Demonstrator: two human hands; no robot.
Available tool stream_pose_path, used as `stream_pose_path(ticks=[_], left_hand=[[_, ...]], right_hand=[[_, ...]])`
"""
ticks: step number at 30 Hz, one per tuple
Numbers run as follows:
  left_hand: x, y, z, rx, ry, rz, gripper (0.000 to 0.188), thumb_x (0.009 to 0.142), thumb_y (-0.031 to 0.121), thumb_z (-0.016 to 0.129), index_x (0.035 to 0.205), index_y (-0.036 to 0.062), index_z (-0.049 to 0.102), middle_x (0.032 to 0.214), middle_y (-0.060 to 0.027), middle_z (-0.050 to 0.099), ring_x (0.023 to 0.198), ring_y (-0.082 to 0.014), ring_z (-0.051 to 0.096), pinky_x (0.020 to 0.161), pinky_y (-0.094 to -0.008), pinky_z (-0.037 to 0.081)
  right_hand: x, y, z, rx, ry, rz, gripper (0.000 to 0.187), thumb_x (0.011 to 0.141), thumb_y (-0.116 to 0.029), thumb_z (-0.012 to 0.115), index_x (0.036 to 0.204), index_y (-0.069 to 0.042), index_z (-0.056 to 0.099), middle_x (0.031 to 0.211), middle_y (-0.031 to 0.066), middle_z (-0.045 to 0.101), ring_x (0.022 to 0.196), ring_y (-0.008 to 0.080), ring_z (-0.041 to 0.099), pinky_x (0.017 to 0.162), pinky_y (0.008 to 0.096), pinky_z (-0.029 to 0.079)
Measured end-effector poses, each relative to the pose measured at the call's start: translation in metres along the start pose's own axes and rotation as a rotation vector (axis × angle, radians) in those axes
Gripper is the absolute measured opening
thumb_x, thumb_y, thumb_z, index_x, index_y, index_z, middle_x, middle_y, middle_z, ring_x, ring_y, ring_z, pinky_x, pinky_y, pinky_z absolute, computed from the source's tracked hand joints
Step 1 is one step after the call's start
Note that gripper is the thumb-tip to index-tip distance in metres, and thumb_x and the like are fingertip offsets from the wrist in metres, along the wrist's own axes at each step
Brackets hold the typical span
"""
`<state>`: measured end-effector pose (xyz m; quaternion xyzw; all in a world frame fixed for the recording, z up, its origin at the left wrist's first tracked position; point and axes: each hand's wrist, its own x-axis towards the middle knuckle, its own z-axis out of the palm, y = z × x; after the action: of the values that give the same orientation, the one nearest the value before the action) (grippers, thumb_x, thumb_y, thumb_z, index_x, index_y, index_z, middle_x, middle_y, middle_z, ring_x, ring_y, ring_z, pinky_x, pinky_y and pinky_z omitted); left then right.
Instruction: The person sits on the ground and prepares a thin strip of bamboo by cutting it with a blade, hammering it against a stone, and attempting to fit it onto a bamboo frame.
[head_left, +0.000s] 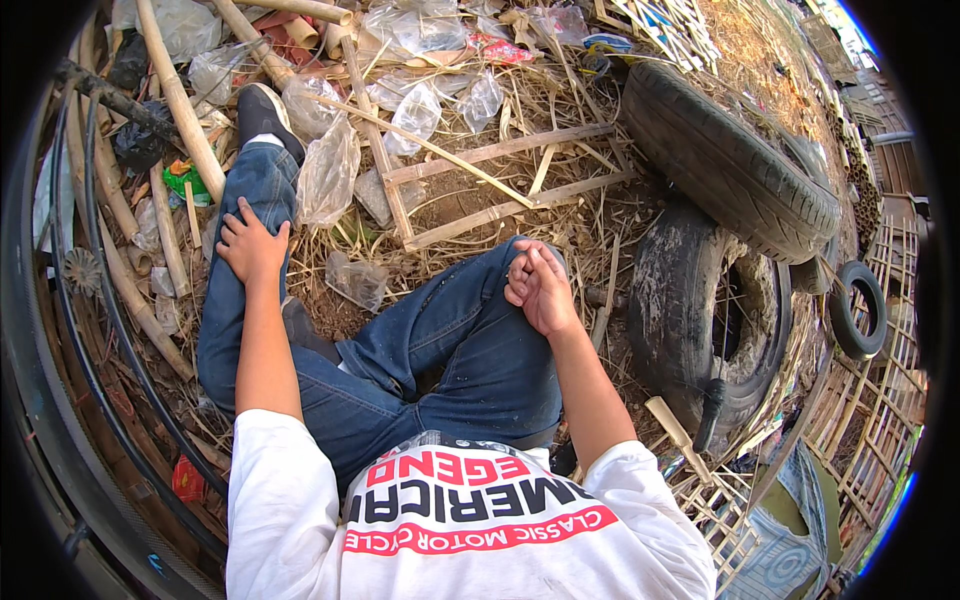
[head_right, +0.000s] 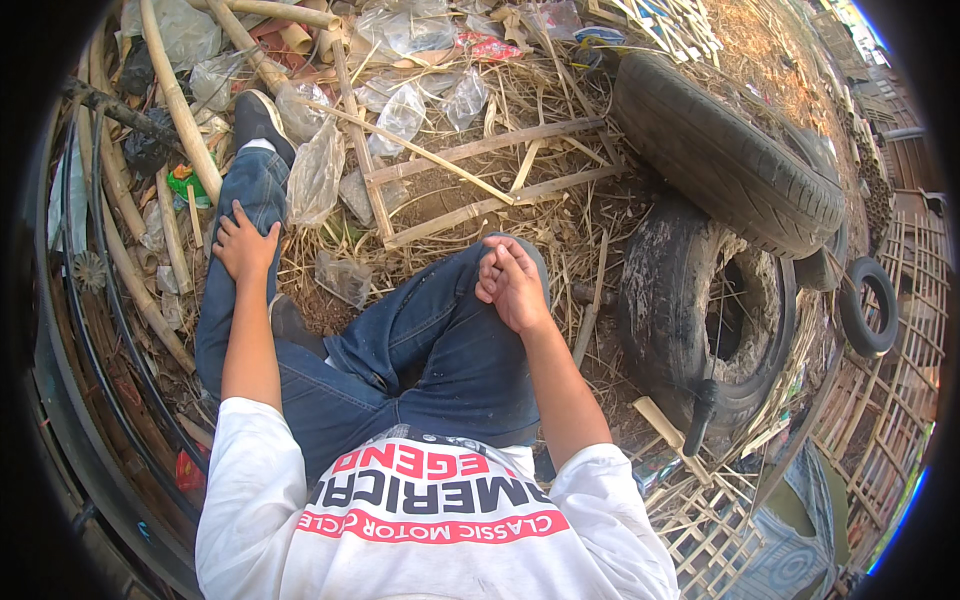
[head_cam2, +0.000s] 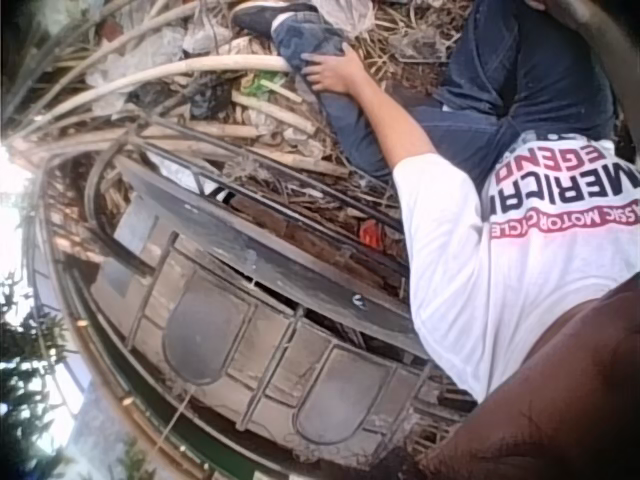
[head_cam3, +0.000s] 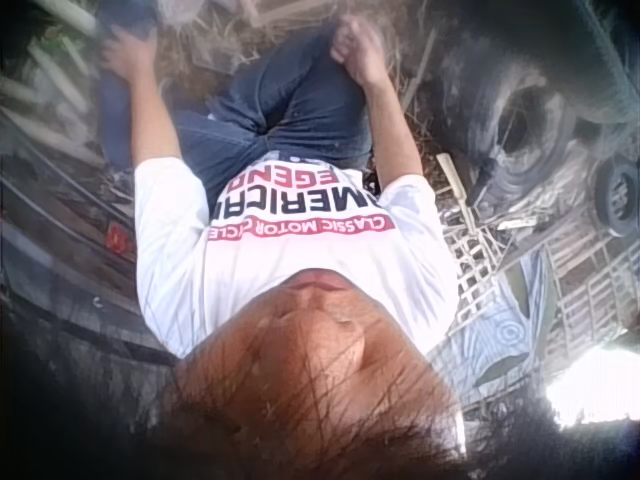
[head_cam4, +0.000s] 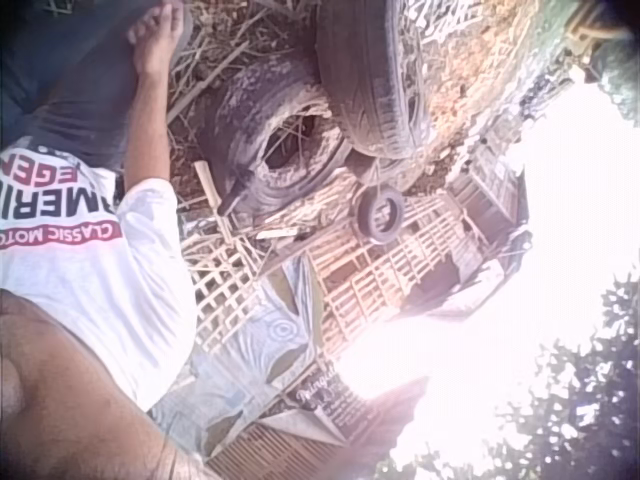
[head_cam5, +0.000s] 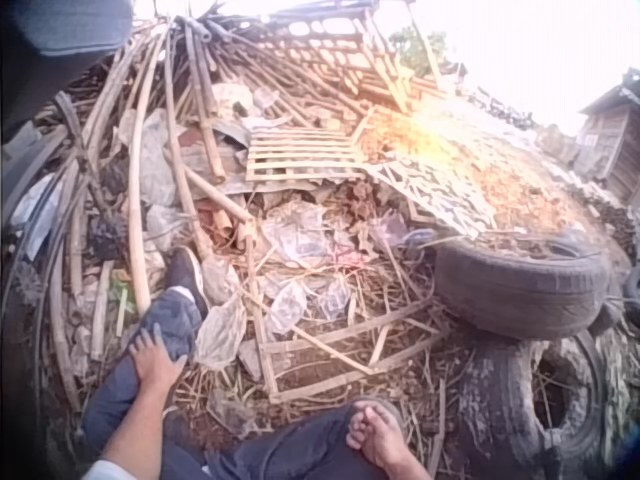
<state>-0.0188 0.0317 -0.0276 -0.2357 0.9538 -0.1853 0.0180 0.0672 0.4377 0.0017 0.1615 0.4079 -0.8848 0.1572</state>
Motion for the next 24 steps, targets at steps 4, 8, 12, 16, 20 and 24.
stream_pose_path(ticks=[4, 8, 12, 16, 20, 24], left_hand=[[-0.0003, 0.0004, -0.0011, 0.002, -0.010, -0.003, 0.089, 0.079, 0.063, 0.061, 0.147, 0.0130, 0.031, 0.141, -0.0192, 0.044, 0.125, -0.0325, 0.046, 0.098, -0.0491, 0.038], [0.0003, 0.0003, 0.0010, 0.003, -0.008, -0.004, 0.089, 0.080, 0.063, 0.060, 0.147, 0.0131, 0.031, 0.141, -0.0191, 0.043, 0.125, -0.0325, 0.046, 0.099, -0.0491, 0.038], [0.0003, 0.0005, -0.0003, 0.006, -0.017, -0.006, 0.090, 0.080, 0.064, 0.060, 0.147, 0.0132, 0.030, 0.141, -0.0189, 0.043, 0.126, -0.0326, 0.046, 0.099, -0.0492, 0.037], [0.0009, 0.0007, 0.0001, 0.010, -0.030, -0.003, 0.090, 0.080, 0.064, 0.059, 0.148, 0.0133, 0.030, 0.142, -0.0192, 0.042, 0.126, -0.0326, 0.045, 0.099, -0.0493, 0.037], [0.0003, 0.0007, -0.0018, 0.008, -0.035, -0.003, 0.090, 0.080, 0.064, 0.059, 0.148, 0.0132, 0.029, 0.142, -0.0195, 0.042, 0.126, -0.0329, 0.045, 0.099, -0.0492, 0.037], [0.0004, 0.0000, -0.0020, 0.000, -0.030, -0.001, 0.090, 0.080, 0.064, 0.059, 0.148, 0.0129, 0.029, 0.142, -0.0194, 0.042, 0.126, -0.0330, 0.045, 0.099, -0.0490, 0.037]], right_hand=[[-0.0003, -0.0005, 0.0010, 0.001, 0.004, 0.002, 0.022, 0.102, -0.025, 0.045, 0.113, -0.007, 0.051, 0.076, 0.0044, 0.049, 0.055, 0.0106, 0.039, 0.050, 0.0257, 0.036], [-0.0003, -0.0008, 0.0012, 0.004, 0.002, 0.003, 0.022, 0.102, -0.025, 0.045, 0.113, -0.007, 0.051, 0.076, 0.0043, 0.049, 0.055, 0.0106, 0.040, 0.050, 0.0256, 0.036], [-0.0004, -0.0009, 0.0016, 0.007, 0.006, 0.006, 0.021, 0.101, -0.025, 0.045, 0.113, -0.008, 0.051, 0.076, 0.0042, 0.049, 0.056, 0.0108, 0.040, 0.050, 0.0256, 0.036], [-0.0005, -0.0006, 0.0013, 0.000, 0.012, 0.004, 0.021, 0.101, -0.025, 0.046, 0.113, -0.008, 0.051, 0.076, 0.0042, 0.049, 0.056, 0.0109, 0.039, 0.050, 0.0257, 0.036], [-0.0008, -0.0021, 0.0003, 0.028, -0.008, 0.011, 0.018, 0.102, -0.020, 0.044, 0.112, -0.007, 0.051, 0.077, 0.0036, 0.050, 0.057, 0.0116, 0.042, 0.052, 0.0271, 0.037], [0.0000, -0.0010, 0.0005, 0.006, 0.002, 0.009, 0.020, 0.102, -0.023, 0.044, 0.113, -0.007, 0.050, 0.076, 0.0037, 0.049, 0.056, 0.0109, 0.040, 0.051, 0.0259, 0.036]])
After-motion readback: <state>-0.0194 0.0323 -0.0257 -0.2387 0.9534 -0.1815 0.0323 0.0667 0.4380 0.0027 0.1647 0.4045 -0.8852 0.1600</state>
